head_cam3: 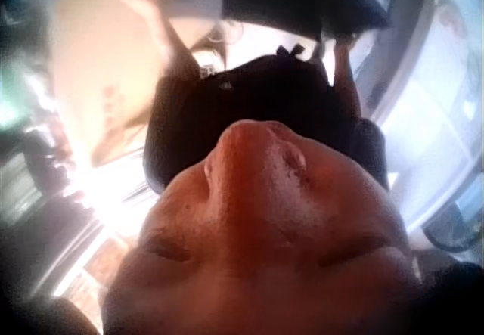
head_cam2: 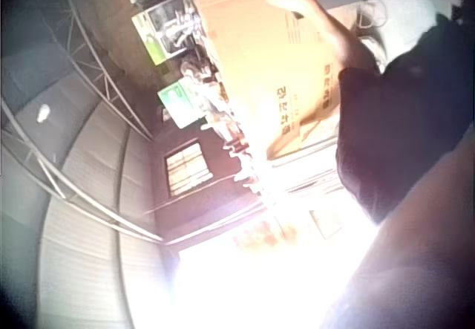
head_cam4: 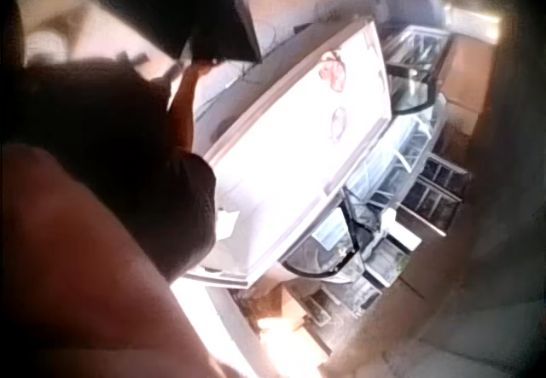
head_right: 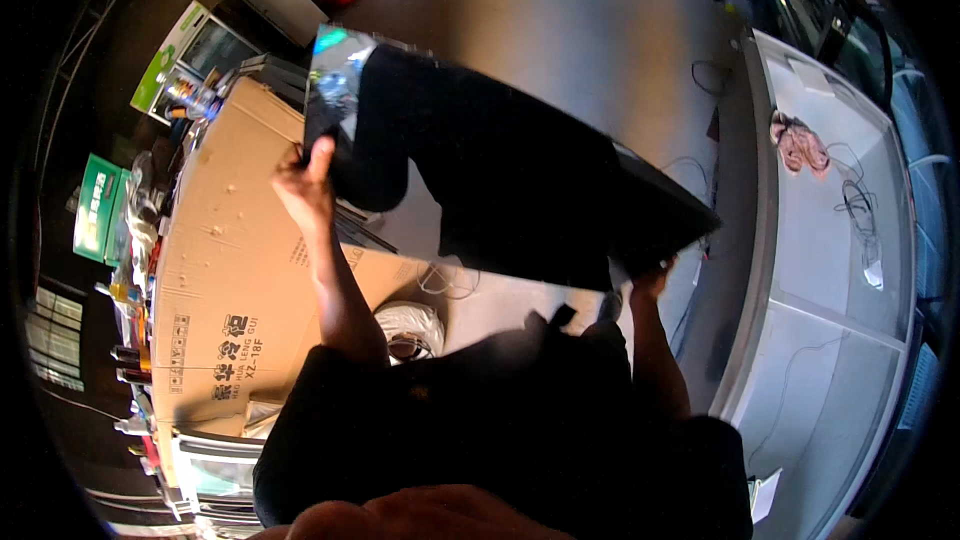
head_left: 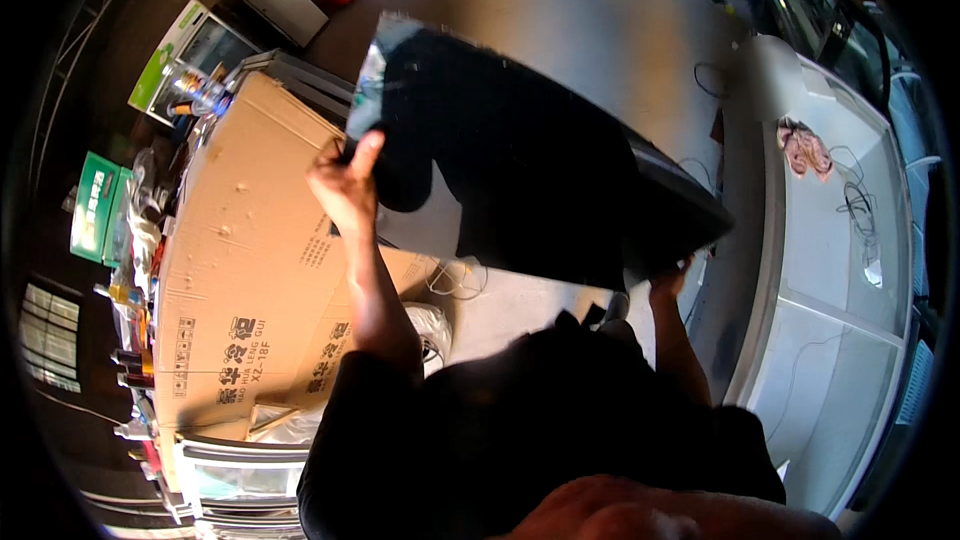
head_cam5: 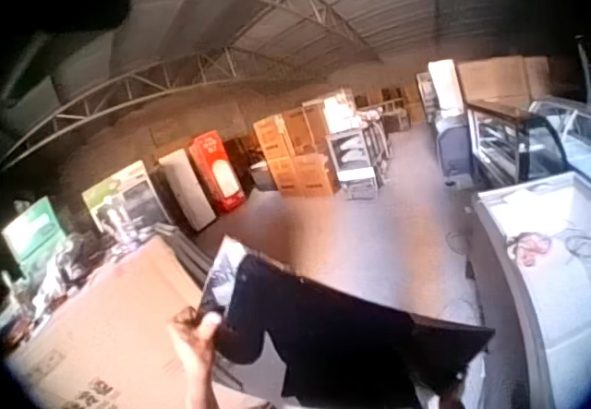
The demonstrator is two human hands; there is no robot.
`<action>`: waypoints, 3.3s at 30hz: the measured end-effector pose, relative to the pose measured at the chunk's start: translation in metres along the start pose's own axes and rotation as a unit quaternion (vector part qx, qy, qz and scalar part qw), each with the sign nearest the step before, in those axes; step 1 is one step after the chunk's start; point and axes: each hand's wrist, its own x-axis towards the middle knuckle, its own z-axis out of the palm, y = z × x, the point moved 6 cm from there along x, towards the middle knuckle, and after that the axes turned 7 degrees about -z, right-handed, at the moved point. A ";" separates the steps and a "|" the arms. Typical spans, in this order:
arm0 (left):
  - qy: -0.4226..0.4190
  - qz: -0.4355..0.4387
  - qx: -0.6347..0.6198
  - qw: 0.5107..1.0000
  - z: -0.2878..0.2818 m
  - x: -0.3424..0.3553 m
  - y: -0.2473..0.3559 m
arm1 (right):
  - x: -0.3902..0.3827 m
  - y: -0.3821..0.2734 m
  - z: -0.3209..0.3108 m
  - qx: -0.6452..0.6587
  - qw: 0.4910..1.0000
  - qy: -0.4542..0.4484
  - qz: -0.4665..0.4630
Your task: The person applies sealant using a caulking gun, removes a glass panel from a refrigerator, cleans the panel, and then washes a cloth in a basin of water.
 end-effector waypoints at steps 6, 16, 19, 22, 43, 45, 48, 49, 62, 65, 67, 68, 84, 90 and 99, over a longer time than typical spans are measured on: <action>0.003 0.077 0.053 0.996 0.119 0.045 0.081 | 0.102 0.023 0.053 -0.469 0.881 0.062 0.003; -0.047 0.252 0.397 0.881 0.280 0.086 0.087 | 0.000 -0.034 0.506 -0.508 0.647 -0.307 -0.479; -0.059 0.260 0.395 0.879 0.295 0.108 0.038 | 0.005 -0.018 0.572 -0.464 0.652 -0.311 -0.512; -0.064 0.273 0.363 0.889 0.322 0.130 0.008 | 0.016 -0.021 0.624 -0.435 0.628 -0.323 -0.559; -0.161 0.332 0.219 0.903 0.457 0.275 -0.100 | 0.176 0.092 0.612 -0.587 0.581 -0.180 -0.533; -0.154 0.348 0.224 0.897 0.473 0.287 -0.093 | 0.193 0.090 0.608 -0.596 0.595 -0.189 -0.505; -0.125 0.350 0.224 0.901 0.496 0.317 -0.083 | 0.237 0.098 0.566 -0.629 0.591 -0.169 -0.476; -0.138 0.343 0.206 0.906 0.505 0.329 -0.080 | 0.254 0.102 0.541 -0.646 0.589 -0.160 -0.459; -0.076 0.347 0.172 0.919 0.579 0.473 0.052 | 0.490 0.163 0.280 -0.356 0.919 -0.063 0.157; -0.084 0.281 0.232 0.928 0.618 0.519 0.061 | 0.515 0.138 0.352 -0.116 0.958 -0.206 0.161; -0.084 0.237 0.230 0.940 0.632 0.541 0.044 | 0.522 0.117 0.411 0.085 0.959 -0.232 0.141; -0.019 0.212 0.342 0.915 0.625 0.600 0.018 | 0.532 0.111 0.436 0.150 0.966 -0.164 0.131; -0.416 -0.024 0.222 0.881 0.871 0.723 -0.384 | 0.696 -0.103 0.530 -0.420 0.893 -0.017 -0.160; -0.573 -0.117 0.192 0.788 0.969 0.614 -0.459 | 0.743 -0.134 0.480 -0.702 0.670 -0.011 -0.241; -0.623 -0.205 0.192 0.730 1.093 0.590 -0.527 | 0.763 -0.117 0.450 -0.515 0.830 0.144 -0.156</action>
